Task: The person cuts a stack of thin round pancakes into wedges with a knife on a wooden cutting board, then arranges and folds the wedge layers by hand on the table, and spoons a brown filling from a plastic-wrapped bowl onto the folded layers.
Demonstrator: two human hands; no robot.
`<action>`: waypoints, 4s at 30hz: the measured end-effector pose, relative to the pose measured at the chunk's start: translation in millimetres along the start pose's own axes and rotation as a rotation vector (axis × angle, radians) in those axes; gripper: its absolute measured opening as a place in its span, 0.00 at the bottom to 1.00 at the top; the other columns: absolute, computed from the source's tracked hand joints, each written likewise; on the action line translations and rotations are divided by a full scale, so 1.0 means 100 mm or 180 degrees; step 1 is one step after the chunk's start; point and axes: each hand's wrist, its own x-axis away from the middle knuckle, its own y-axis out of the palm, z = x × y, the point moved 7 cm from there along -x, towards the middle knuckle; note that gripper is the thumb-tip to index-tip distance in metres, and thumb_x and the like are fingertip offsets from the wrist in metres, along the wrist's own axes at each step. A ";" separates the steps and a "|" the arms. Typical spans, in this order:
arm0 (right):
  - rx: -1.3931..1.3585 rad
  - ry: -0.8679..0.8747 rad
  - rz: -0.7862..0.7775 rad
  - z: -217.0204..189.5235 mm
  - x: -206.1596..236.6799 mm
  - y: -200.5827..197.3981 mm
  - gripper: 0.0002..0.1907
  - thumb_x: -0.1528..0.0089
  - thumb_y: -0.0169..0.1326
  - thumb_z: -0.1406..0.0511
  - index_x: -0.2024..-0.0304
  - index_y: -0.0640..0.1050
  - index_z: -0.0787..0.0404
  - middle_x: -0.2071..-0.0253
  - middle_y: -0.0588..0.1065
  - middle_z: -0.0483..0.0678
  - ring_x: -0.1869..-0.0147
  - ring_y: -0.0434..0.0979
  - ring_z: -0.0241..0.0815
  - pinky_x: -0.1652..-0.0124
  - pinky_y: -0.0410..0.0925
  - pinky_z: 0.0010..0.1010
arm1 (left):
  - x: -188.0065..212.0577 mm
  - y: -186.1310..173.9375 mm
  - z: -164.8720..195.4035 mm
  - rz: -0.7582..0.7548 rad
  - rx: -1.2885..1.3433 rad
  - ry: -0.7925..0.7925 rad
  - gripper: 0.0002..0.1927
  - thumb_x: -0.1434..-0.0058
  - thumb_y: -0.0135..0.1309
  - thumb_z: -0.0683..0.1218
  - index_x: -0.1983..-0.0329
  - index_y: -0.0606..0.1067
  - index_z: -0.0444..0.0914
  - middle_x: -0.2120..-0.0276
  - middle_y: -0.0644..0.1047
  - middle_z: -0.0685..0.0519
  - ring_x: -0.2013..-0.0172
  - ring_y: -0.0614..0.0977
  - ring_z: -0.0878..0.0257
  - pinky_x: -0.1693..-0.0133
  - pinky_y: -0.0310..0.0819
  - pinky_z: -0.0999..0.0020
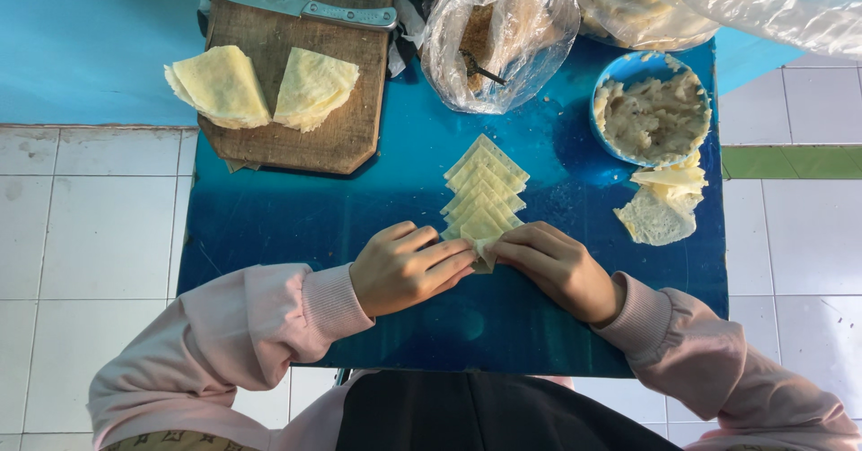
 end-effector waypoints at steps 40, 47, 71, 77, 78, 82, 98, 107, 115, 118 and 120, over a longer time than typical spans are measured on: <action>0.1128 -0.1145 -0.0487 -0.21 0.10 0.08 0.20 0.45 0.60 0.71 0.49 0.81 0.64 0.54 0.77 0.54 0.50 0.81 0.49 0.54 0.77 0.36 | 0.12 0.21 0.01 -0.0429 -0.0306 0.0414 0.12 0.35 0.61 0.51 0.55 0.83 0.39 0.53 0.81 0.59 0.52 0.79 0.64 0.56 0.70 0.69; 0.1081 -0.0996 -0.0341 -0.18 0.10 0.04 0.19 0.47 0.61 0.70 0.52 0.81 0.70 0.56 0.79 0.56 0.52 0.82 0.52 0.54 0.77 0.38 | 0.09 0.19 0.03 -0.0286 -0.0384 0.0514 0.16 0.34 0.60 0.57 0.59 0.83 0.40 0.53 0.81 0.58 0.55 0.78 0.62 0.56 0.70 0.67; 0.0314 0.0590 0.0303 0.11 0.04 0.00 0.12 0.46 0.68 0.68 0.60 0.82 0.58 0.57 0.79 0.44 0.53 0.75 0.44 0.54 0.71 0.33 | -0.02 0.12 -0.19 -0.0091 0.0285 -0.1171 0.08 0.43 0.69 0.51 0.63 0.81 0.51 0.60 0.76 0.64 0.57 0.73 0.61 0.56 0.62 0.61; 0.0376 0.0507 0.0277 0.07 0.01 -0.01 0.12 0.46 0.68 0.67 0.59 0.82 0.58 0.56 0.80 0.43 0.56 0.73 0.45 0.57 0.70 0.32 | 0.00 0.11 -0.10 -0.0048 -0.0078 -0.0997 0.09 0.42 0.70 0.51 0.61 0.81 0.52 0.59 0.77 0.67 0.58 0.73 0.63 0.56 0.60 0.62; 0.0379 0.0492 0.0266 0.07 0.00 -0.01 0.12 0.46 0.67 0.67 0.59 0.82 0.58 0.56 0.81 0.43 0.56 0.73 0.45 0.57 0.69 0.32 | 0.00 0.11 -0.10 -0.0035 -0.0107 -0.0985 0.09 0.42 0.70 0.51 0.60 0.81 0.52 0.59 0.77 0.67 0.58 0.73 0.64 0.56 0.60 0.63; 0.0378 0.0426 0.0245 0.06 -0.01 -0.02 0.11 0.44 0.66 0.68 0.59 0.82 0.58 0.56 0.81 0.42 0.56 0.73 0.44 0.56 0.69 0.32 | -0.01 0.09 -0.09 0.0069 -0.0120 -0.0910 0.09 0.40 0.70 0.50 0.59 0.81 0.49 0.61 0.79 0.67 0.60 0.74 0.66 0.56 0.59 0.65; 0.0450 0.0345 0.0210 0.09 0.02 -0.01 0.12 0.47 0.66 0.68 0.59 0.84 0.55 0.60 0.80 0.39 0.57 0.69 0.44 0.57 0.68 0.30 | 0.02 0.09 -0.10 -0.0153 -0.0165 -0.0597 0.09 0.38 0.66 0.54 0.60 0.82 0.48 0.57 0.82 0.68 0.62 0.75 0.69 0.56 0.58 0.67; 0.0471 0.0016 0.0134 -0.02 -0.04 -0.06 0.17 0.47 0.69 0.62 0.57 0.82 0.58 0.59 0.79 0.43 0.58 0.70 0.45 0.58 0.68 0.33 | 0.00 0.09 -0.09 -0.0155 -0.0162 -0.0702 0.07 0.36 0.66 0.53 0.62 0.82 0.48 0.58 0.81 0.69 0.61 0.74 0.70 0.55 0.58 0.68; 0.0309 0.0472 0.0068 0.08 -0.12 -0.07 0.10 0.46 0.68 0.66 0.61 0.84 0.57 0.62 0.81 0.42 0.59 0.72 0.44 0.59 0.70 0.31 | 0.02 0.10 -0.16 -0.0110 -0.0193 -0.1282 0.07 0.39 0.66 0.55 0.65 0.82 0.51 0.59 0.75 0.67 0.55 0.71 0.64 0.54 0.55 0.61; 0.0256 0.0614 -0.0108 0.12 -0.15 -0.08 0.09 0.46 0.67 0.66 0.62 0.85 0.56 0.63 0.82 0.42 0.61 0.72 0.44 0.60 0.70 0.32 | 0.04 0.14 -0.23 -0.0170 -0.0110 -0.1532 0.09 0.41 0.66 0.58 0.67 0.83 0.51 0.58 0.74 0.65 0.53 0.69 0.60 0.53 0.54 0.57; 0.0207 0.0685 -0.0215 0.18 -0.18 -0.10 0.09 0.46 0.67 0.66 0.62 0.85 0.56 0.64 0.82 0.42 0.62 0.72 0.44 0.61 0.70 0.33 | 0.04 0.17 -0.27 -0.0207 -0.0007 -0.1647 0.10 0.41 0.66 0.59 0.67 0.83 0.51 0.58 0.74 0.66 0.52 0.69 0.61 0.51 0.54 0.56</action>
